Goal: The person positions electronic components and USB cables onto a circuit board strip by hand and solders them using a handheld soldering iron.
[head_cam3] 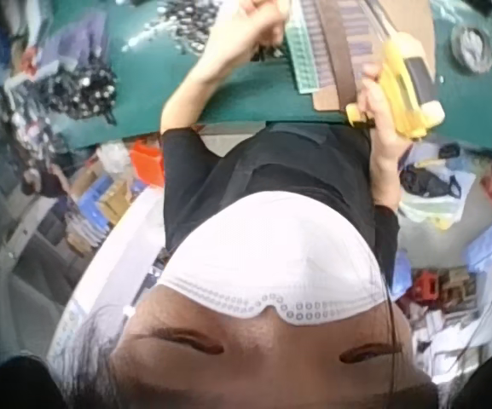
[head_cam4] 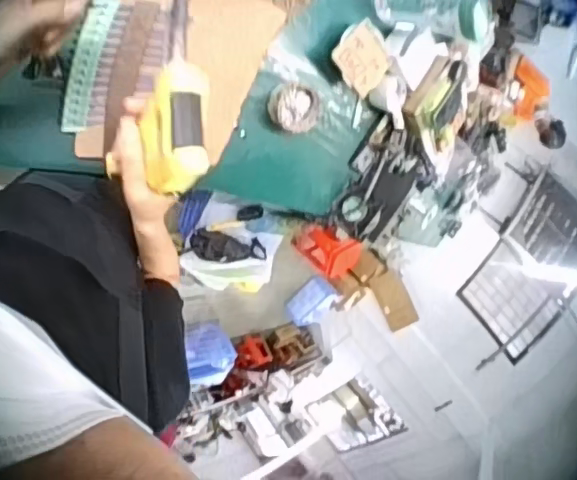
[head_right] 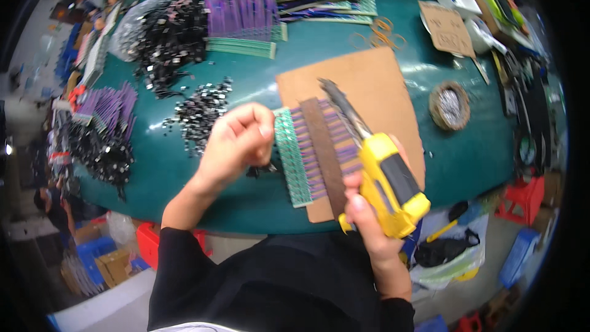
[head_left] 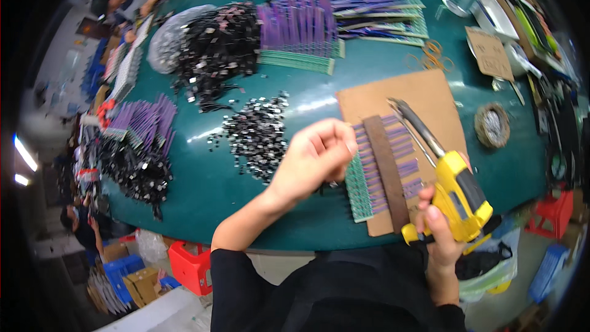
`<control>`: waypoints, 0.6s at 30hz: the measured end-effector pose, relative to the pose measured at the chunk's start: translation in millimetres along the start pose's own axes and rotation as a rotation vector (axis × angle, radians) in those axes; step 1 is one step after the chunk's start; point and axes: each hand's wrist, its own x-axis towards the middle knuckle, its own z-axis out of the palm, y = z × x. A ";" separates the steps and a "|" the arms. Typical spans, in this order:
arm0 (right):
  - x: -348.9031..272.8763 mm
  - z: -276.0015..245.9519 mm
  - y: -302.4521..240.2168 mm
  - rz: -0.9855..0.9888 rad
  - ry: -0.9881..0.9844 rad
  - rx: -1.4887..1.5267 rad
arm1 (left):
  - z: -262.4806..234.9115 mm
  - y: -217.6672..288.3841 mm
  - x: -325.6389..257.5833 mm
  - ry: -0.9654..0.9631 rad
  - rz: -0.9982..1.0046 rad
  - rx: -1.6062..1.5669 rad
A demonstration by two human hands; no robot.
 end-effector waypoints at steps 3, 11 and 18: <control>4.4 3.0 -0.5 -0.032 -0.093 -0.157 | 23.6 -15.8 -9.2 -0.133 -0.187 -0.049; 10.9 12.4 7.0 -0.210 -0.173 -0.352 | 38.1 -24.9 -23.2 -0.233 -0.185 -0.006; 9.1 13.4 5.3 -0.236 -0.165 -0.394 | 34.7 -23.8 -26.6 -0.238 -0.087 0.079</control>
